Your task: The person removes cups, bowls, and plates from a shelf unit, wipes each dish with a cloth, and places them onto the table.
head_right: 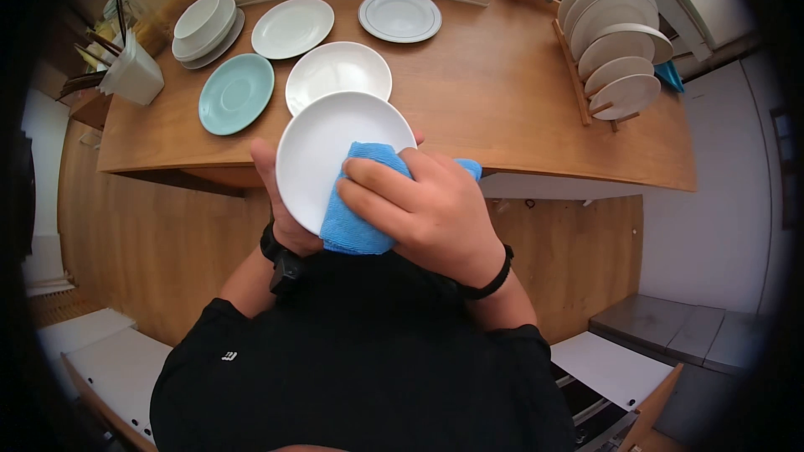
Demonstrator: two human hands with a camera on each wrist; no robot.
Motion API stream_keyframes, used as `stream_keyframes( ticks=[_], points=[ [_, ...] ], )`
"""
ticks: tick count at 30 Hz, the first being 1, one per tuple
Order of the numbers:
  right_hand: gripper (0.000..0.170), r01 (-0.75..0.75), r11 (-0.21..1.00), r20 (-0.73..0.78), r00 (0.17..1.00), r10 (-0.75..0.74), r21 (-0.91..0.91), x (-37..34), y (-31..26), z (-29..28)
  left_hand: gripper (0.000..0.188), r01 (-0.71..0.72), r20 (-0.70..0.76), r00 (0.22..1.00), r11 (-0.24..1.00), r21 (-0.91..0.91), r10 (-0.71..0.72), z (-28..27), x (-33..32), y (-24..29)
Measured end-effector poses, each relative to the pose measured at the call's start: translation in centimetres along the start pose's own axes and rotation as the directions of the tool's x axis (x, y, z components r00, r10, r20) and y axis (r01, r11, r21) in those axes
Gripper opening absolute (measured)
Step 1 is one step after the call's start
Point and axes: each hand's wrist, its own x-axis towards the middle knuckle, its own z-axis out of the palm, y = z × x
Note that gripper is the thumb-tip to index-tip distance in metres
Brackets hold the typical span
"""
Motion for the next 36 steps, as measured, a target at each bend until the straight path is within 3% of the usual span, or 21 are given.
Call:
stream_keyframes(
  ticks=[2, 4, 5, 7, 10, 12, 13, 14, 16, 18, 21, 22, 23, 24, 27, 29, 30, 32, 34, 36],
  points=[
    [0.040, 0.035, 0.999, -0.035, 0.999, -0.037, -0.029, 0.0, 0.0, 0.7, 0.130, -0.007, -0.031, 1.000, 1.000, -0.025, 0.006, -0.3, -0.9, -0.9],
    [0.042, 0.070, 0.997, 0.021, 0.997, -0.069, -0.033, 0.4, -0.6, 0.4, 0.121, 0.122, -0.067, 0.991, 0.992, 0.042, -0.119, -1.2, -1.6, -1.9],
    [0.042, 0.062, 0.997, 0.016, 0.998, -0.062, -0.037, 0.4, -0.2, 1.1, 0.117, 0.184, -0.194, 0.968, 0.978, 0.102, -0.162, -0.8, -2.2, -1.8],
    [0.039, -0.103, 0.995, -0.283, 0.954, 0.100, 0.004, -0.2, 0.8, 2.6, 0.118, 0.195, -0.156, 0.973, 0.965, 0.177, -0.168, -1.3, -2.5, -2.1],
    [0.039, -0.192, 0.978, -0.363, 0.908, 0.209, 0.083, -0.7, 0.9, 2.9, 0.121, 0.176, -0.072, 0.984, 0.957, 0.232, -0.164, 0.0, -2.2, -2.1],
    [0.033, -0.179, 0.981, -0.363, 0.912, 0.193, 0.071, -1.2, -0.1, 3.4, 0.129, 0.083, -0.123, 0.991, 0.948, 0.306, -0.047, 1.1, -1.7, -2.1],
    [0.036, -0.045, 0.997, -0.271, 0.961, 0.061, 0.065, -1.4, -0.7, 3.2, 0.131, 0.128, -0.064, 0.992, 0.921, 0.367, -0.112, -0.4, -1.9, -1.6],
    [0.039, 0.090, 0.993, -0.178, 0.981, -0.076, 0.071, -1.5, -1.3, 3.0, 0.116, 0.104, -0.011, 0.995, 0.983, 0.153, -0.103, -0.8, -1.4, -1.8],
    [0.031, 0.211, 0.964, -0.044, 0.978, -0.206, 0.163, -1.0, -2.5, 3.1, 0.109, 0.126, -0.018, 0.992, 0.992, 0.011, -0.126, -0.5, -1.3, -1.3],
    [0.031, 0.212, 0.955, -0.023, 0.977, -0.212, 0.207, -1.5, -2.3, 3.6, 0.108, 0.141, -0.075, 0.988, 0.989, 0.055, -0.136, -0.9, -1.9, -1.2],
    [0.029, 0.016, 0.995, -0.047, 0.999, -0.012, 0.102, -1.8, -1.0, 3.4, 0.108, 0.206, -0.171, 0.966, 0.977, 0.056, -0.194, -1.9, -2.5, -1.7],
    [0.036, -0.088, 0.992, -0.159, 0.982, 0.102, 0.096, -1.9, -0.5, 3.8, 0.109, 0.254, -0.206, 0.947, 0.967, 0.020, -0.245, -2.1, -2.7, -1.9],
    [0.039, -0.174, 0.979, -0.244, 0.950, 0.194, 0.102, -1.9, 0.3, 4.2, 0.107, 0.295, -0.145, 0.951, 0.943, 0.153, -0.274, -2.2, -2.6, -1.8],
    [0.042, -0.254, 0.960, -0.326, 0.903, 0.278, 0.115, -1.9, 0.9, 4.4, 0.107, 0.298, -0.146, 0.950, 0.943, 0.150, -0.277, -2.1, -2.6, -1.9],
    [0.044, -0.275, 0.957, -0.326, 0.900, 0.290, 0.094, -1.9, 0.8, 4.3, 0.098, 0.317, -0.067, 0.947, 0.948, 0.038, -0.314, -2.2, -2.4, -1.8],
    [0.032, -0.096, 0.988, -0.177, 0.977, 0.116, 0.117, -2.0, -0.6, 3.9, 0.096, 0.230, -0.138, 0.967, 0.965, 0.122, -0.213, -2.3, -1.9, -1.6],
    [0.029, 0.023, 0.990, -0.109, 0.994, -0.007, 0.141, -2.0, -0.8, 4.0, 0.097, 0.217, -0.102, 0.974, 0.967, 0.136, -0.204, -2.3, -1.5, -1.0],
    [0.035, 0.155, 0.972, -0.079, 0.986, -0.144, 0.174, -1.2, -1.1, 3.7, 0.099, 0.187, -0.119, 0.978, 0.977, 0.103, -0.174, -1.6, -0.4, 0.0],
    [0.035, 0.143, 0.978, -0.075, 0.988, -0.133, 0.149, -0.4, -0.1, 2.3, 0.103, 0.180, -0.118, 0.979, 0.979, 0.092, -0.169, -1.8, 0.1, 0.7],
    [0.038, 0.085, 0.994, -0.108, 0.991, -0.078, 0.063, 0.2, 1.8, 1.5, 0.105, 0.096, 0.019, 0.995, 0.984, -0.153, -0.094, -2.3, 0.9, 1.5]
  ],
)
